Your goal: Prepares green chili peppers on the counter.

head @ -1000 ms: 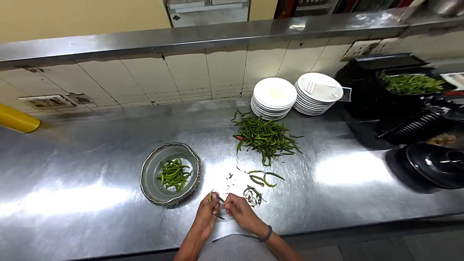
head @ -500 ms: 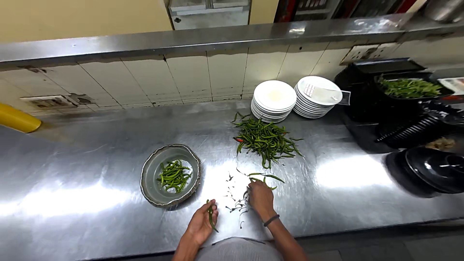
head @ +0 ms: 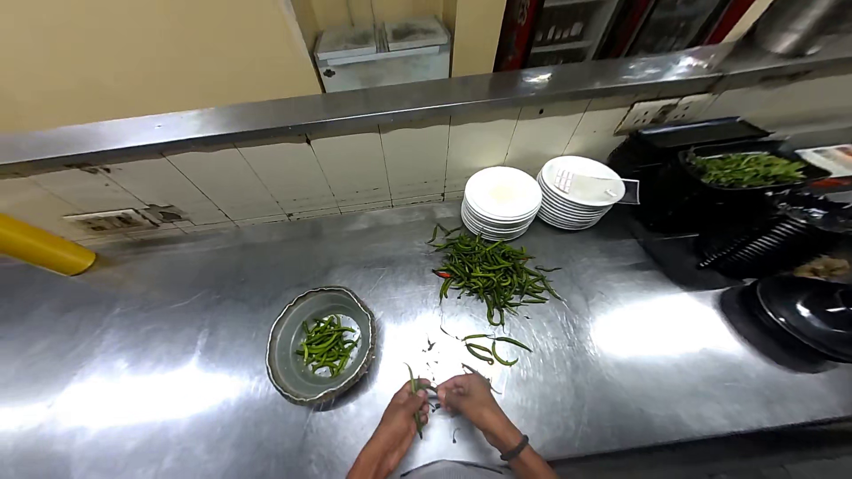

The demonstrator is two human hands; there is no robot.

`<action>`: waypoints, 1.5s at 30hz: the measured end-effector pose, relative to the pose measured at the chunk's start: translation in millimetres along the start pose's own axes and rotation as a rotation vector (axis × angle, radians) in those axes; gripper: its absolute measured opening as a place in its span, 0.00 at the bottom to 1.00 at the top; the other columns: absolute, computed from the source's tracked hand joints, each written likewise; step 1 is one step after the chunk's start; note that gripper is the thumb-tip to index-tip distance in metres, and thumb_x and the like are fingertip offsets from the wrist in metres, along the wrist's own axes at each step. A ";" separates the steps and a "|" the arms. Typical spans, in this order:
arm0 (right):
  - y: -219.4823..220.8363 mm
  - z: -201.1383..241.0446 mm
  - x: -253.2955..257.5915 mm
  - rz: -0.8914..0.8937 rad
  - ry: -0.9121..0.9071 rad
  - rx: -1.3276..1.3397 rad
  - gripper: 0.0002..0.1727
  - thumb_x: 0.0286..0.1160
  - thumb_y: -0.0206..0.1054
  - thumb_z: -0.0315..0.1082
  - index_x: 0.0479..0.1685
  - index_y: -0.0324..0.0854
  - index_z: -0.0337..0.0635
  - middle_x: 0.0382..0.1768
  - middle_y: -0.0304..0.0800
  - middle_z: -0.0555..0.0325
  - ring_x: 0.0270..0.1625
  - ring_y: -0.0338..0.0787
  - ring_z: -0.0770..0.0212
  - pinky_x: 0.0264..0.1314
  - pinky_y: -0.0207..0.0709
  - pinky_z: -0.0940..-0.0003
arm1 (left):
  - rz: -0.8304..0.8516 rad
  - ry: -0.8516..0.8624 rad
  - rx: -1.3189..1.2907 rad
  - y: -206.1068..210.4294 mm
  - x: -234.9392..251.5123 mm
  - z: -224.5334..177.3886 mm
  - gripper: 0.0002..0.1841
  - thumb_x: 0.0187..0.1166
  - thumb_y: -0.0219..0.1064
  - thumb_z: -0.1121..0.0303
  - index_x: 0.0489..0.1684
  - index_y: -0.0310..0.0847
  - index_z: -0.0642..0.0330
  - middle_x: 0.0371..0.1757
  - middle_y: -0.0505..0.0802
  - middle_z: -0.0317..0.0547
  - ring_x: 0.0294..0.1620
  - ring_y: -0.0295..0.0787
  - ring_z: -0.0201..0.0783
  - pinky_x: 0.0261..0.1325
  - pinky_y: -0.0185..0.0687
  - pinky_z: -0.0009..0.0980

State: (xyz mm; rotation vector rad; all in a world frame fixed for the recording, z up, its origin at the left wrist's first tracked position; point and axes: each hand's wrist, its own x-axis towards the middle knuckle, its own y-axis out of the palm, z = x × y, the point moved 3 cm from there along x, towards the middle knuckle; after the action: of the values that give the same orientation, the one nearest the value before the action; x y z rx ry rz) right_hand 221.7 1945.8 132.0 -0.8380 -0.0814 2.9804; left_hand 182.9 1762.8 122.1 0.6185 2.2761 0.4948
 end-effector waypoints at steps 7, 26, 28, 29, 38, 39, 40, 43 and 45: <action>17.4 -11.9 -0.2 0.049 0.058 -0.119 0.12 0.77 0.72 0.39 0.43 0.89 0.39 0.31 0.94 0.58 0.33 0.92 0.64 0.45 0.88 0.64 | -0.052 0.129 0.436 -0.9 2.0 -3.5 0.13 0.88 0.60 0.64 0.60 0.78 0.62 0.40 0.85 0.41 0.29 0.78 0.30 0.32 0.76 0.26; 23.6 4.2 0.9 0.019 -0.158 -0.089 0.16 0.76 0.73 0.38 0.57 0.85 0.40 0.42 0.96 0.56 0.40 0.96 0.62 0.47 0.92 0.63 | -0.329 -0.062 -0.875 -17.9 -5.4 -15.3 0.12 0.92 0.49 0.65 0.51 0.74 0.64 0.42 0.90 0.52 0.41 0.93 0.42 0.50 0.91 0.31; 32.8 2.5 -4.5 0.118 -0.089 0.071 0.16 0.70 0.77 0.34 0.54 0.85 0.37 0.39 0.95 0.52 0.38 0.97 0.56 0.45 0.94 0.60 | -0.307 -0.049 -0.865 -14.9 -0.6 -15.4 0.12 0.93 0.49 0.65 0.51 0.74 0.65 0.43 0.90 0.53 0.41 0.92 0.43 0.52 0.91 0.32; 34.9 1.1 -4.9 0.124 -0.080 0.078 0.16 0.68 0.78 0.33 0.52 0.86 0.37 0.38 0.95 0.53 0.37 0.96 0.57 0.45 0.93 0.61 | -0.296 -0.046 -0.850 -12.4 1.2 -15.3 0.13 0.93 0.49 0.64 0.51 0.74 0.65 0.42 0.90 0.53 0.42 0.92 0.43 0.53 0.91 0.33; 41.8 4.6 -4.3 0.034 -0.137 -0.122 0.13 0.63 0.82 0.38 0.39 0.88 0.41 0.27 0.93 0.60 0.25 0.92 0.65 0.34 0.90 0.67 | -0.227 -0.100 -0.680 -3.7 2.2 -3.1 0.16 0.93 0.50 0.62 0.48 0.81 0.64 0.43 0.93 0.52 0.43 0.93 0.43 0.50 0.91 0.37; 41.3 3.2 -3.5 0.065 -0.154 -0.145 0.13 0.64 0.82 0.40 0.40 0.89 0.42 0.29 0.93 0.61 0.26 0.91 0.66 0.35 0.89 0.67 | -0.233 -0.087 -0.706 -6.1 1.5 -2.8 0.16 0.93 0.50 0.63 0.46 0.81 0.64 0.41 0.92 0.51 0.41 0.93 0.43 0.50 0.91 0.36; 40.0 1.0 -2.0 0.099 -0.163 -0.141 0.14 0.66 0.81 0.41 0.43 0.90 0.42 0.31 0.94 0.61 0.28 0.91 0.66 0.37 0.89 0.67 | -0.244 -0.067 -0.731 -9.6 0.3 -3.1 0.16 0.93 0.49 0.65 0.44 0.81 0.64 0.40 0.93 0.51 0.41 0.93 0.43 0.51 0.91 0.36; 30.3 -8.3 7.3 0.058 -0.172 -0.100 0.13 0.76 0.73 0.40 0.51 0.89 0.42 0.38 0.95 0.59 0.35 0.94 0.64 0.43 0.92 0.65 | -0.281 -0.019 -0.808 -22.3 -6.4 -8.6 0.12 0.92 0.51 0.68 0.52 0.80 0.66 0.43 0.93 0.54 0.42 0.94 0.44 0.54 0.92 0.35; 23.5 -9.7 17.2 -0.081 -0.186 -0.298 0.12 0.79 0.68 0.40 0.50 0.90 0.44 0.37 0.94 0.60 0.36 0.92 0.65 0.46 0.88 0.64 | -0.277 -0.013 -0.828 -30.3 -15.1 -12.1 0.12 0.91 0.52 0.69 0.56 0.79 0.66 0.45 0.92 0.54 0.44 0.95 0.45 0.55 0.92 0.37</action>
State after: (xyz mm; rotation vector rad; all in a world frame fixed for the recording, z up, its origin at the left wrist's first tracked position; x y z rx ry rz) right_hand 211.4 1923.8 113.3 -0.5573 -0.5630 3.0026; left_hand 175.0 1727.8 123.0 -0.1072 1.8583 1.1811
